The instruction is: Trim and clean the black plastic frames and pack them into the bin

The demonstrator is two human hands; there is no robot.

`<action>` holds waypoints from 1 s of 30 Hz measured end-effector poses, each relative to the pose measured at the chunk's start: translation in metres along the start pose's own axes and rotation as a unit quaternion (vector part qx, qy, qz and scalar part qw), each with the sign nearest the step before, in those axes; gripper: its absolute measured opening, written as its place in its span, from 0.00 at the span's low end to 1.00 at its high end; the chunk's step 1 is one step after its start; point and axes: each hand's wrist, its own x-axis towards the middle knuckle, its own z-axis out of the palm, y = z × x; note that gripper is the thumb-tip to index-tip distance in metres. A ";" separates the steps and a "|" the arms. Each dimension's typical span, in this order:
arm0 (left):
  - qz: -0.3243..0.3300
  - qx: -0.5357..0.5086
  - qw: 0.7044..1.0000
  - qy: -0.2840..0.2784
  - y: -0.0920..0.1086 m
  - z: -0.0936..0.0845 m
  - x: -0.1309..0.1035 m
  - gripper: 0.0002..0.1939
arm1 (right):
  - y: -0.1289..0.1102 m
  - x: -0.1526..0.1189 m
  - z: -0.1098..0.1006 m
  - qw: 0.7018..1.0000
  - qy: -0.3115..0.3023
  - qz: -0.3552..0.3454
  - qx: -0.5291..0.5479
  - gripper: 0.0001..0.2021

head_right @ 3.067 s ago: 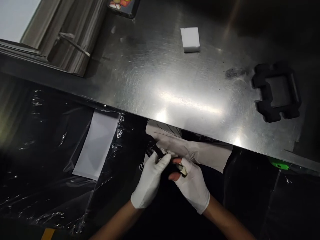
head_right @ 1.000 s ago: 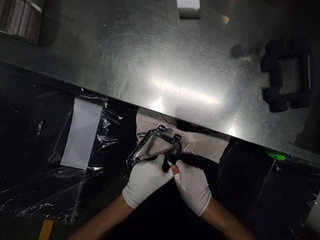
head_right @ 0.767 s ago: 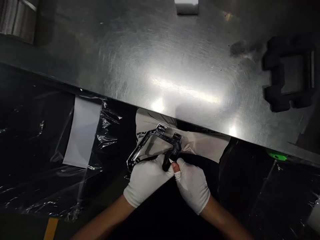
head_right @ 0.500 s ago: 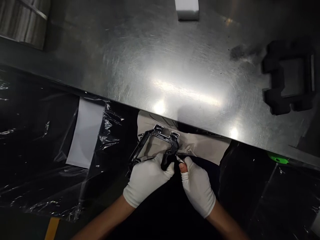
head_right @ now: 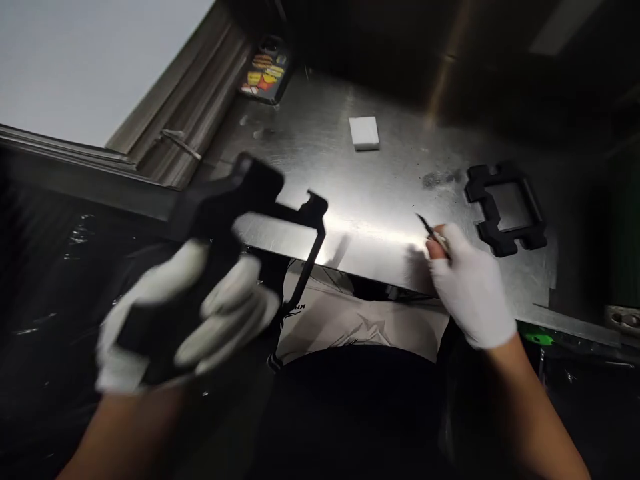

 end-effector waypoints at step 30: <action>-0.093 -0.263 0.931 -0.237 0.019 0.018 0.081 0.30 | -0.056 0.044 0.051 0.984 -0.078 -0.021 -0.161 0.21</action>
